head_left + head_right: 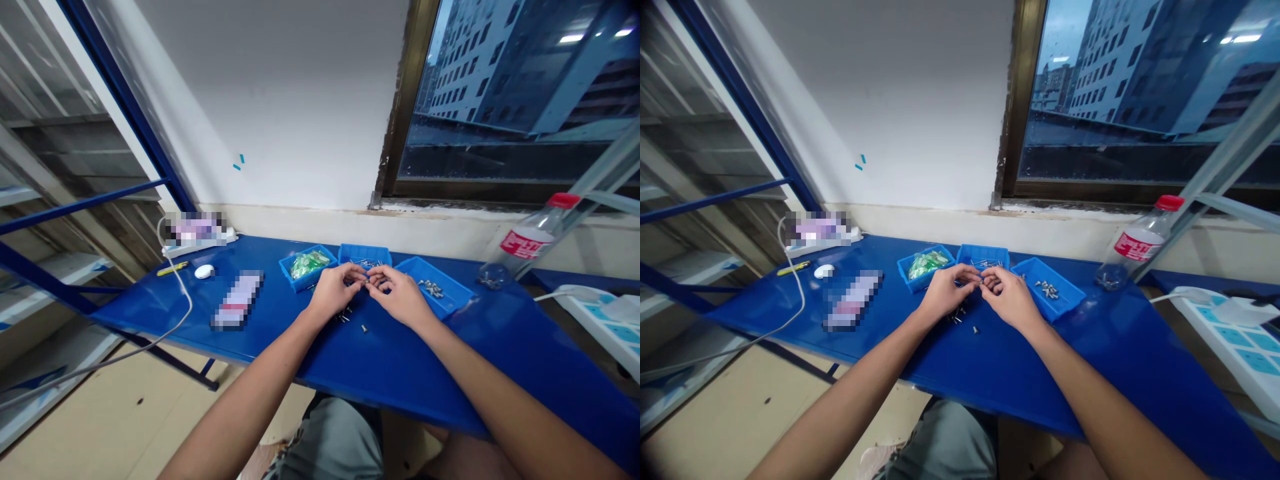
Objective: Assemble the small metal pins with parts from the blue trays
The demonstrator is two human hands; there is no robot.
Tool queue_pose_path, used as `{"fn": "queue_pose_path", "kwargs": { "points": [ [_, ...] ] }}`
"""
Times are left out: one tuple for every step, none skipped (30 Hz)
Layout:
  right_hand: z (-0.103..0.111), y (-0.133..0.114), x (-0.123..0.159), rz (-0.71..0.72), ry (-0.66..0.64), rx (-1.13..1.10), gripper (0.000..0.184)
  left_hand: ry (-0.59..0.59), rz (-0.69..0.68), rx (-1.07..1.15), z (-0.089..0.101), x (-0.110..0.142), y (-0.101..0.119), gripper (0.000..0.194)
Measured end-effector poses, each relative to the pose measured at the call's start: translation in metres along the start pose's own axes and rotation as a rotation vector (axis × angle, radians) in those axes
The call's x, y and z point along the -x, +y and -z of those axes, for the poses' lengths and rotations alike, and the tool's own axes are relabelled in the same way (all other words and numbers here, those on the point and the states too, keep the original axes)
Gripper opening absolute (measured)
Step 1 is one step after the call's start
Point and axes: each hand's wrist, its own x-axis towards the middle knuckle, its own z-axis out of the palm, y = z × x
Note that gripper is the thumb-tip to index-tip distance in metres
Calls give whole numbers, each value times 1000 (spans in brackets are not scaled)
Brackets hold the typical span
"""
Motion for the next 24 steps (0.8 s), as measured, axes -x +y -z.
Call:
{"fn": "queue_pose_path", "kwargs": {
  "points": [
    [0,0,0,10,2,9,23,-2,2,-1,0,0,1,27],
    [1,-1,0,24,5,22,22,-1,5,-8,1,0,3,25],
    [2,-2,0,40,9,41,21,2,11,-22,2,1,5,23],
    [2,-2,0,57,14,64,20,4,18,-42,2,1,7,20],
    [3,-3,0,73,20,88,18,0,24,-66,3,1,10,18],
    [4,-3,0,83,25,107,17,-10,29,-90,4,2,12,20],
    [5,-3,0,87,31,119,15,-29,33,-111,6,2,14,24],
    [6,-2,0,87,34,124,13,-51,36,-126,7,2,15,29],
    [7,-2,0,87,34,123,12,-76,37,-133,7,3,16,32],
    [7,-1,0,90,27,119,11,-96,39,-133,8,3,17,33],
    [8,-1,0,97,14,115,11,-109,40,-126,8,3,16,33],
    [8,-1,0,109,-3,111,12,-112,43,-116,9,3,15,31],
    [8,-2,1,121,-19,108,13,-105,47,-103,8,2,14,29],
    [7,-2,1,130,-33,103,14,-91,53,-89,8,2,12,27],
    [7,-2,1,131,-40,98,15,-73,60,-74,8,2,11,26],
    [6,-3,2,122,-37,89,16,-56,70,-60,7,1,9,25],
    [5,-3,2,104,-26,76,17,-44,79,-45,6,0,7,23],
    [4,-3,2,81,-9,59,18,-34,85,-35,6,0,5,21],
    [2,-2,2,57,13,42,20,-30,87,-31,5,0,4,19],
    [2,-1,2,37,33,28,22,-29,85,-34,5,-1,2,17],
    [1,0,2,25,45,16,23,-31,79,-44,5,-1,1,16],
    [0,1,2,19,48,8,23,-34,71,-55,4,-1,0,16],
    [0,2,2,17,41,1,22,-39,66,-64,4,-1,0,16],
    [0,3,2,16,28,-4,20,-45,64,-65,4,-1,-1,17]
  ]
}}
